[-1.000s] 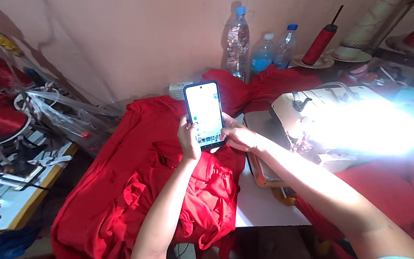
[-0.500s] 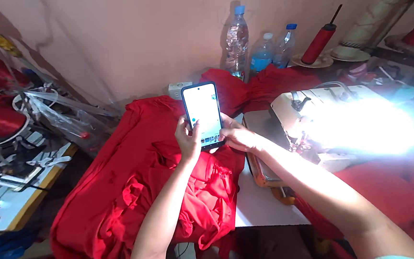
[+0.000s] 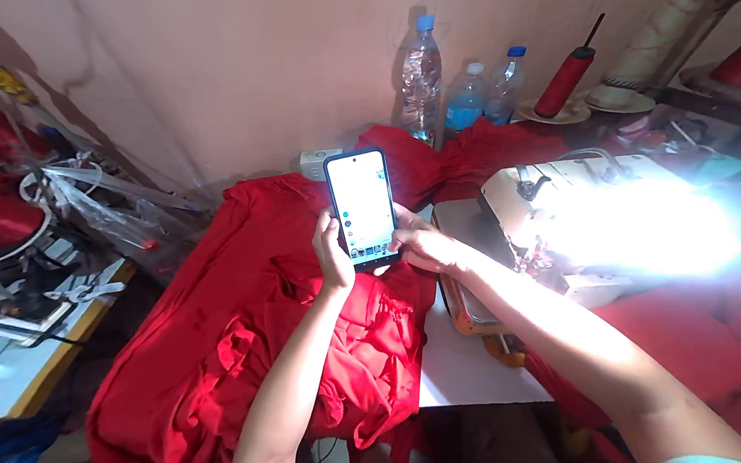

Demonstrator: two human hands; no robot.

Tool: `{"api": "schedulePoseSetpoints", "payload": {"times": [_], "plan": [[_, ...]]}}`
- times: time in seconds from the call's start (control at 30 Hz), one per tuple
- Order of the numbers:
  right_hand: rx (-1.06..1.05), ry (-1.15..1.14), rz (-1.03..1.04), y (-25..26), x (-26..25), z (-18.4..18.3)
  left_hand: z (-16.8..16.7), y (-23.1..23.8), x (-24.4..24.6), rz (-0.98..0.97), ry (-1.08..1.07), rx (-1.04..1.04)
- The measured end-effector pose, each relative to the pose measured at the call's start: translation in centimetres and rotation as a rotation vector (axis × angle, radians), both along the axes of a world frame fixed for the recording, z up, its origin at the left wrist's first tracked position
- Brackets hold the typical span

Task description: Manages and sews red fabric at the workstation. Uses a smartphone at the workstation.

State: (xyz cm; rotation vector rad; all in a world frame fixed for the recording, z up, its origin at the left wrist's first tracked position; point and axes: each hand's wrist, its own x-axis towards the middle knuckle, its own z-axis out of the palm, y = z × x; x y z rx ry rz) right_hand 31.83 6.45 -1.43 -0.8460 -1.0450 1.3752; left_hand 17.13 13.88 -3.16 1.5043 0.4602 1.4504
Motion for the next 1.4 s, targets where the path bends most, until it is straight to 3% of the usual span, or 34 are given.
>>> {"api": "schedulePoseSetpoints", "payload": {"times": [0.23, 0.97, 1.4], "plan": [[0.011, 0.127, -0.010, 0.0, 0.5, 0.6, -0.6, 0.3, -0.4, -0.114, 0.074, 0.167], [0.087, -0.059, -0.044, -0.3, -0.5, 0.6, -1.3, 0.0, 0.0, -0.067, -0.012, 0.202], [0.048, 0.107, -0.018, -0.5, -0.3, 0.7, -1.1, -0.1, 0.0, -0.067, -0.063, 0.196]]}}
